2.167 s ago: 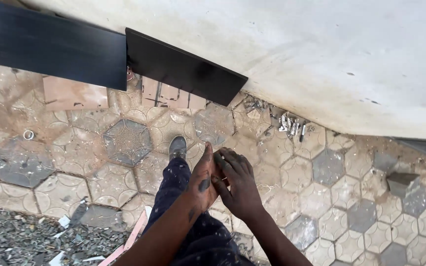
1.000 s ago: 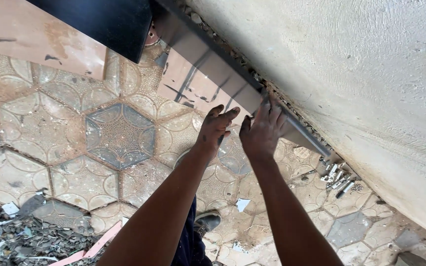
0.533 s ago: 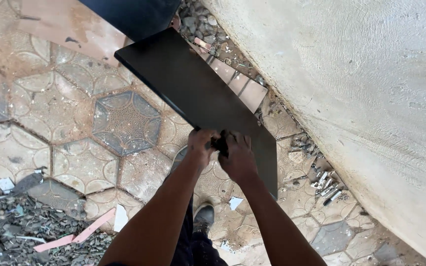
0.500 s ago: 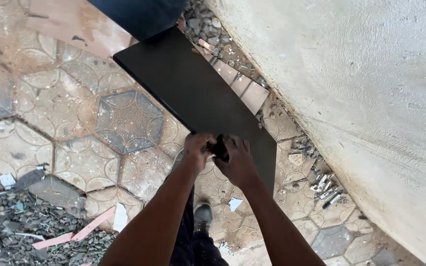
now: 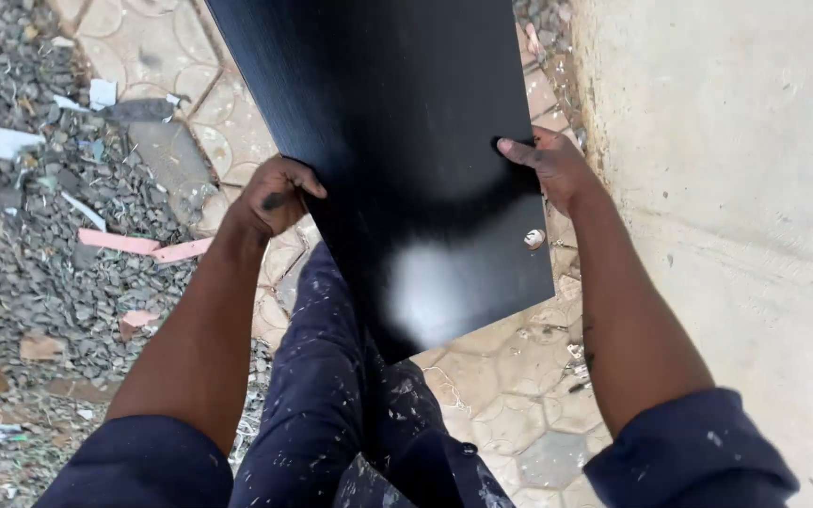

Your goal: The person uses a cordless power drill to screw metal hinges onto a black wooden panel in an outdoor workspace.

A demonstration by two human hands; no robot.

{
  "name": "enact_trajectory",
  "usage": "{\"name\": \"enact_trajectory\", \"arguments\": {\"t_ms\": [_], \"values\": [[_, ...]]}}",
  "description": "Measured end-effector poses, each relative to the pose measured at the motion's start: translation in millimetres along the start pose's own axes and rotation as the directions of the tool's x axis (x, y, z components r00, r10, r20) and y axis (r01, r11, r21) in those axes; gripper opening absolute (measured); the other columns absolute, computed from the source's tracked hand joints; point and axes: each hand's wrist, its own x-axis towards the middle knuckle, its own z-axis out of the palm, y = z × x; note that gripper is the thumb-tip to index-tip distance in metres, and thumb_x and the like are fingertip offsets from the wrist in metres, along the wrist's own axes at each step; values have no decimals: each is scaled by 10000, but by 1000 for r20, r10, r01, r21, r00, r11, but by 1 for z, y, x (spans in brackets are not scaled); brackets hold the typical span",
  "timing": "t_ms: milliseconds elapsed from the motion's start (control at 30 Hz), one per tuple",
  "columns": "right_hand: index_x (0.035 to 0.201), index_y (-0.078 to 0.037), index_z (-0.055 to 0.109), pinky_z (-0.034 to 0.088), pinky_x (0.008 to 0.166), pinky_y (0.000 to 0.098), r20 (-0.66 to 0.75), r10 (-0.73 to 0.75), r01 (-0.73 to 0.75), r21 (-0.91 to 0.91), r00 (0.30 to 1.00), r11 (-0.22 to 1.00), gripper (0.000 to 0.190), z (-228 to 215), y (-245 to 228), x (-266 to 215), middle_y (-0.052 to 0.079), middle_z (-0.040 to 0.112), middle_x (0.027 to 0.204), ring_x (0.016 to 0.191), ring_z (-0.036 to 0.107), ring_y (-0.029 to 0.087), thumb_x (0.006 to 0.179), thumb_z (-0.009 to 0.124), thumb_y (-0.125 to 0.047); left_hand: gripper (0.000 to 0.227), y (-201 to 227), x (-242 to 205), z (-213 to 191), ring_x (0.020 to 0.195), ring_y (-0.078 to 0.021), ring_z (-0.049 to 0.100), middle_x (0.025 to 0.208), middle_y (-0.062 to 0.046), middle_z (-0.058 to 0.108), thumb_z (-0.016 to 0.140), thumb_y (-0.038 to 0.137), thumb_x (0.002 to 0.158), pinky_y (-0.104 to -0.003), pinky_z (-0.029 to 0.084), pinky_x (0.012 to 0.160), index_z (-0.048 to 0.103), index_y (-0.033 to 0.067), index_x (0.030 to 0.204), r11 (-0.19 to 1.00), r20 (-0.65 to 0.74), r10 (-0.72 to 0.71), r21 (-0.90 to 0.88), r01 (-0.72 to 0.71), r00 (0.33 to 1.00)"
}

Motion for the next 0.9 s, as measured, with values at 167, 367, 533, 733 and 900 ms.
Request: {"name": "enact_trajectory", "arguments": {"t_ms": [167, 367, 533, 733, 900], "values": [[1317, -64, 680, 629, 875, 593, 393, 241, -359, 259, 887, 897, 599, 104, -58, -4, 225, 698, 1259, 1063, 708, 452, 741, 780, 67, 78, 101, -99, -18, 621, -215, 640, 625, -107, 664, 718, -12, 602, -338, 536, 678, 657, 19, 640, 965, -278, 259, 120, -234, 925], [1240, -25, 657, 655, 842, 457, 496, 110, -320, 363, 862, 875, 475, 301, -70, -35, 127, 747, 1052, 932, 751, 308, 782, 730, 79, 380, 174, -219, -129, 816, -90, 584, 910, 47, 647, 592, 170, 691, -264, 491, 733, 716, 145, 1049, 548, -300, 818, 664, -509, 491], [1313, -24, 640, 595, 971, 517, 559, 37, -330, 433, 828, 839, 528, 495, -95, -73, 172, 731, 1172, 1075, 719, 363, 793, 706, 36, 665, 156, -390, -238, 1356, -371, 478, 1498, -152, 525, 531, 374, 905, -488, 318, 1116, 487, 91, 1505, 406, -408, 859, 911, 76, 309], [1415, -16, 560, 491, 1134, 514, 648, 60, -383, 370, 759, 847, 614, 732, -119, -151, 163, 652, 1354, 1245, 634, 339, 812, 673, -18, 767, 81, -596, -337, 1518, -407, 206, 1644, -223, 255, 629, 458, 970, -583, 164, 1203, 345, 40, 1547, 798, -780, 602, 582, 155, -171], [1428, -42, 533, 421, 1187, 500, 699, 144, -419, 240, 701, 875, 635, 899, -123, -230, 126, 604, 1430, 1315, 576, 312, 800, 624, -54, 833, 31, -677, -383, 1423, -347, 497, 1566, -143, 495, 432, 626, 902, -531, 405, 1131, 363, 138, 1573, 890, -989, -128, -147, -432, 74]]}}
